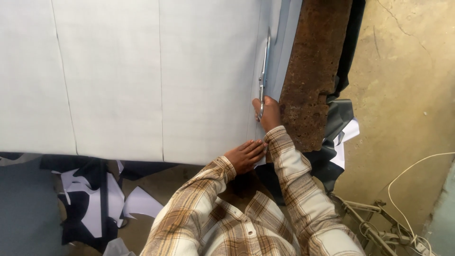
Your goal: The person uses large shears to cut a large sheet of white fabric laid out on a table. They make several long, straight cuts along marked lines, separating the fabric into multiple sections. Cut pieces of fabric are visible on the floor below the table.
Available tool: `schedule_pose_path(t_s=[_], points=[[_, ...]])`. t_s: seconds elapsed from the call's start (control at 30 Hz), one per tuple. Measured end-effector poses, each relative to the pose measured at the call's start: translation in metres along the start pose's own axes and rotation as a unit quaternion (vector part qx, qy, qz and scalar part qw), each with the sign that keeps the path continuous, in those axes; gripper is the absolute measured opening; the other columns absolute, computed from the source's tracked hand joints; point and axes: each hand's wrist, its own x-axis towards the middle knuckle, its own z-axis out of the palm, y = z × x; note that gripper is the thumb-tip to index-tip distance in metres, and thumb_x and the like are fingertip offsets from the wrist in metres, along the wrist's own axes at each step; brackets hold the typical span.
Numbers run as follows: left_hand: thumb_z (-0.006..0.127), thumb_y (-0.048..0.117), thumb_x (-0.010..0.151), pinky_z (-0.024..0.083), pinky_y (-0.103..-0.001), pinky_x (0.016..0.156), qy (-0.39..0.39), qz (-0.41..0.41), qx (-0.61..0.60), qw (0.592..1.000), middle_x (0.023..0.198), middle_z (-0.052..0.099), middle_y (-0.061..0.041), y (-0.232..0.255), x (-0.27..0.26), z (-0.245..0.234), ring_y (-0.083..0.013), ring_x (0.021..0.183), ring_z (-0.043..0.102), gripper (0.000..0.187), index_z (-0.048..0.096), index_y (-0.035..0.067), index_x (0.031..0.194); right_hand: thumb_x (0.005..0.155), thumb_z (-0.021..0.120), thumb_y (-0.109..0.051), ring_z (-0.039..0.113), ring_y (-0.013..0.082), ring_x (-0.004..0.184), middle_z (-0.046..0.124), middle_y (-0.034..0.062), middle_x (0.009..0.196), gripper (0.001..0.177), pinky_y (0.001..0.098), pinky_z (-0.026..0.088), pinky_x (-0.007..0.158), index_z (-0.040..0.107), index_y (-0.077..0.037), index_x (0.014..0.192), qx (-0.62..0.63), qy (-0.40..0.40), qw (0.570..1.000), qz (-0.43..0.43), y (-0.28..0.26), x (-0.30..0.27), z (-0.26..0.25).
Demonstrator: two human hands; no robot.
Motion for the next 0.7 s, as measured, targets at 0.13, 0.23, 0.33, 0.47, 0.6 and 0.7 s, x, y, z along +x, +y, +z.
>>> schedule_pose_path(t_s=[0.13,0.23,0.33,0.47,0.6,0.7], points=[[0.070,0.038,0.093,0.031,-0.052,0.133,-0.006,-0.004,-0.008,1.000,0.169,0.046,-0.018,0.004,-0.005,0.003,-0.0388,0.158,0.041,0.072,0.052,0.010,0.156,0.090,0.070,-0.021,0.060,0.0141,0.054,0.057,0.0066,0.061,0.020,0.0266,0.055,0.048,0.061,-0.008,0.077,0.017,-0.018,1.000,-0.011,0.007,0.007,-0.003],[0.069,0.039,0.092,0.031,-0.052,0.133,-0.005,-0.003,-0.004,1.000,0.169,0.045,-0.018,0.003,-0.005,0.007,-0.0392,0.159,0.041,0.073,0.051,0.010,0.157,0.092,0.071,-0.022,0.061,0.0155,0.055,0.058,0.0077,0.062,0.022,0.0277,0.056,0.050,0.062,-0.007,0.079,0.024,-0.029,0.999,-0.033,-0.006,0.015,-0.005],[0.071,0.040,0.091,0.031,-0.053,0.133,-0.009,0.001,0.000,1.000,0.168,0.046,-0.018,0.002,-0.005,0.006,-0.0390,0.158,0.041,0.075,0.052,0.010,0.156,0.092,0.071,-0.023,0.060,0.0151,0.055,0.057,0.0070,0.063,0.022,0.0268,0.054,0.049,0.062,-0.007,0.079,0.035,-0.026,0.999,-0.032,-0.019,0.020,-0.004],[0.070,0.039,0.092,0.032,-0.052,0.133,-0.004,-0.003,-0.003,1.000,0.168,0.047,-0.019,0.003,-0.005,0.010,-0.0391,0.158,0.042,0.072,0.053,0.009,0.155,0.091,0.071,-0.022,0.057,0.0143,0.053,0.055,0.0053,0.062,0.022,0.0264,0.052,0.048,0.059,-0.008,0.079,0.042,-0.016,0.999,-0.031,-0.014,0.029,0.000],[0.066,0.037,0.095,0.031,-0.053,0.132,-0.003,0.003,-0.008,1.000,0.169,0.045,-0.019,0.001,-0.007,0.013,-0.0398,0.158,0.041,0.069,0.052,0.009,0.157,0.090,0.069,-0.018,0.057,0.0125,0.051,0.054,0.0047,0.059,0.020,0.0249,0.052,0.046,0.060,-0.009,0.075,0.014,0.002,1.000,-0.025,-0.012,0.034,0.000],[0.067,0.038,0.094,0.031,-0.052,0.132,-0.002,0.003,-0.002,1.000,0.168,0.046,-0.019,0.002,-0.006,0.013,-0.0394,0.158,0.042,0.069,0.053,0.009,0.155,0.090,0.069,-0.019,0.058,0.0130,0.052,0.057,0.0062,0.060,0.019,0.0256,0.054,0.047,0.062,-0.008,0.076,-0.002,-0.002,1.000,-0.027,-0.012,0.040,0.000]])
